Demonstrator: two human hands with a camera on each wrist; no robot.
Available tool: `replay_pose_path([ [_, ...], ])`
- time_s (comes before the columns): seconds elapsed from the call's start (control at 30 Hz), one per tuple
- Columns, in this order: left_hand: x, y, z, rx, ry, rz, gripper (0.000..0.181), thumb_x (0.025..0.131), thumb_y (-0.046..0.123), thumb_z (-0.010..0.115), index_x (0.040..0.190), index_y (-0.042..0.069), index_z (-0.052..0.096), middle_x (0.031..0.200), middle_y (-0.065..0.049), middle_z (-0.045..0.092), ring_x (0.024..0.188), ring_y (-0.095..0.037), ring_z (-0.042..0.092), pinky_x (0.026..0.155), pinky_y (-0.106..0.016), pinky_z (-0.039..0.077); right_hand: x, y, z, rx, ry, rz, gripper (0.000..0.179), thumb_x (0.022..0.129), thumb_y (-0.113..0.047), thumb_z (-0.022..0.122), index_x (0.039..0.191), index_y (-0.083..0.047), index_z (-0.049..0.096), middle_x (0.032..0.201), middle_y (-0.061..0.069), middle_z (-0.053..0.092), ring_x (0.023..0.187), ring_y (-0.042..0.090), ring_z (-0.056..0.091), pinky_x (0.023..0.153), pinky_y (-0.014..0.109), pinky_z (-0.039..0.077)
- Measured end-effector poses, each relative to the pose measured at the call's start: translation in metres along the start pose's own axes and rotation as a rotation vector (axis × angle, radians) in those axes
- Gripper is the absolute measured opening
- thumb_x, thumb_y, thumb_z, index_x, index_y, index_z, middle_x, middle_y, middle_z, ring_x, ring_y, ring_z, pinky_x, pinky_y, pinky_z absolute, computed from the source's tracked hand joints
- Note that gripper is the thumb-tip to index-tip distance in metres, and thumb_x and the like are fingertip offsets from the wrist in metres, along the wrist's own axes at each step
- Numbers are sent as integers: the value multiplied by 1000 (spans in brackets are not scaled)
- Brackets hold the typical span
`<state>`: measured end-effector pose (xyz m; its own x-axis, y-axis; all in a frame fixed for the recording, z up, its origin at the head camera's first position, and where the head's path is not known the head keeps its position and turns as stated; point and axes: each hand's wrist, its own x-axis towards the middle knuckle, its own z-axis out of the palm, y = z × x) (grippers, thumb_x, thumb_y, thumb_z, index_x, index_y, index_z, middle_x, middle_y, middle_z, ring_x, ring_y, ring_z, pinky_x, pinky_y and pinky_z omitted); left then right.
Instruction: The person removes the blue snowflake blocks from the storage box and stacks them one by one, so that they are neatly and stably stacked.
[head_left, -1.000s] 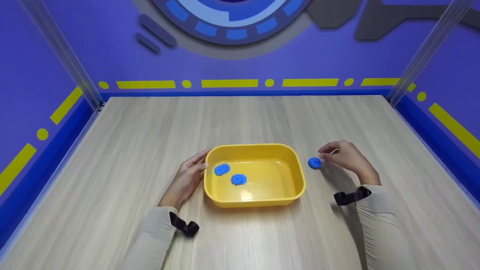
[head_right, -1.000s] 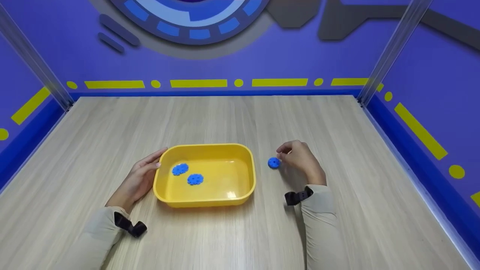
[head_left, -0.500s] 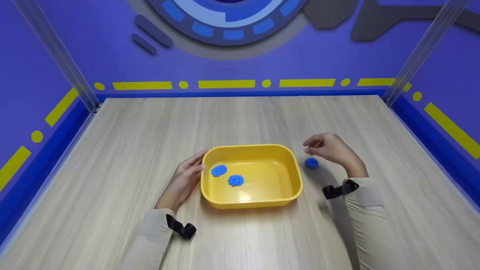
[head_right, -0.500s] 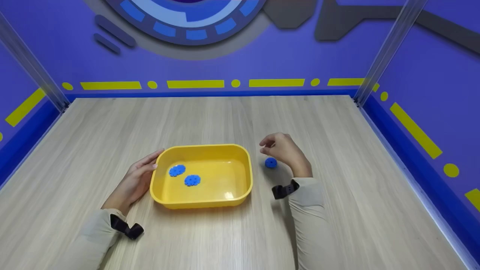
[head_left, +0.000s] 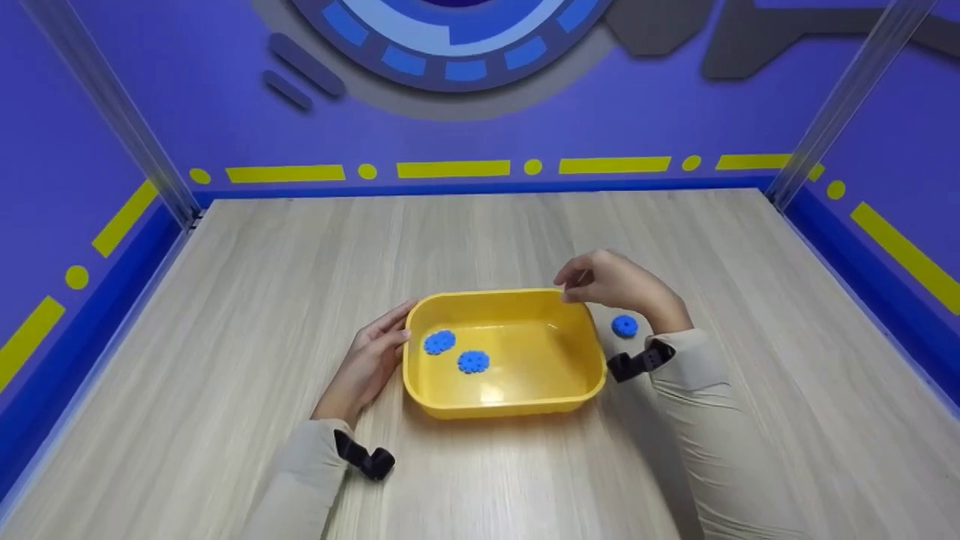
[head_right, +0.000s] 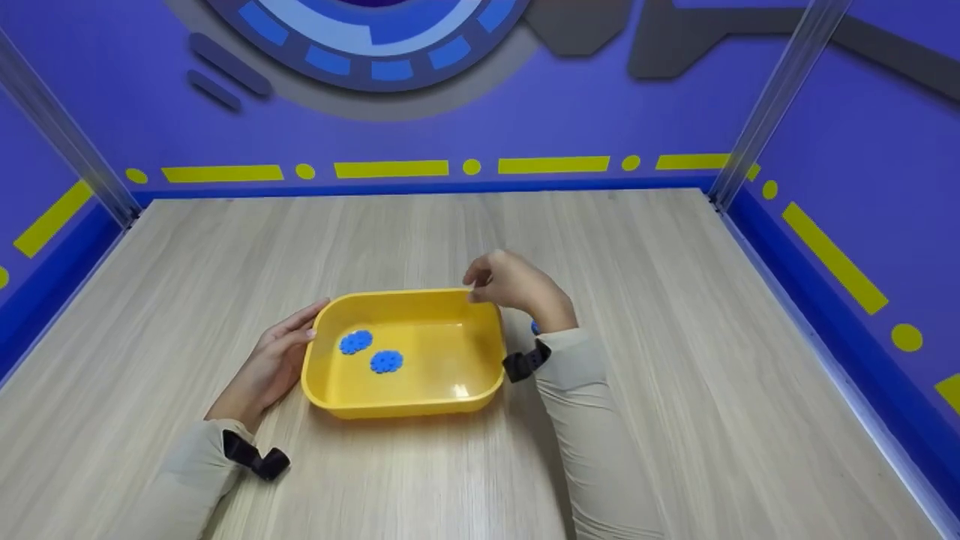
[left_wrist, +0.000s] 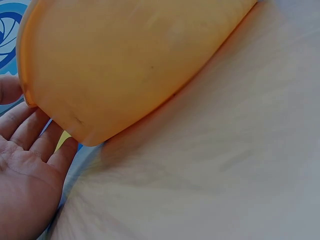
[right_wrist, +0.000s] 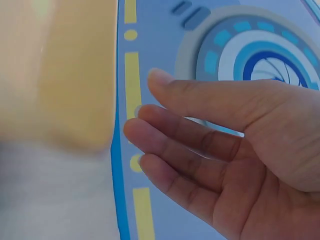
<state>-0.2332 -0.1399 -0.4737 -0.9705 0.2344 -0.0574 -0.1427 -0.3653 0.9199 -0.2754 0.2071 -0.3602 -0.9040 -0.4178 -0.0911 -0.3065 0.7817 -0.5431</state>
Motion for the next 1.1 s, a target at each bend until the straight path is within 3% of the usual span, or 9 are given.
replay_pose_path([
  [0.53,0,0,-1,9,-12,13,56,92,-2,49,146,-1,36,154,-14,34,140,-23,35,113,-34,34,36,-48,37,-76,-232,-196,27,85,-11,72,111,-3,71,103,9,72,92,21,66,86,34,56],
  [0.83,2,-1,1,8,2,11,56,91,-4,50,146,-2,37,153,-15,35,137,-21,40,109,-29,40,54,-67,62,-123,-397,-117,30,83,-13,74,113,-10,70,106,6,71,94,17,64,87,33,55],
  [1.1,2,0,0,8,4,13,56,91,-3,50,145,-3,36,153,-16,35,137,-20,39,111,-30,38,65,-75,80,-115,-469,-85,23,83,-12,74,106,-15,73,100,-2,70,91,13,62,87,31,54],
])
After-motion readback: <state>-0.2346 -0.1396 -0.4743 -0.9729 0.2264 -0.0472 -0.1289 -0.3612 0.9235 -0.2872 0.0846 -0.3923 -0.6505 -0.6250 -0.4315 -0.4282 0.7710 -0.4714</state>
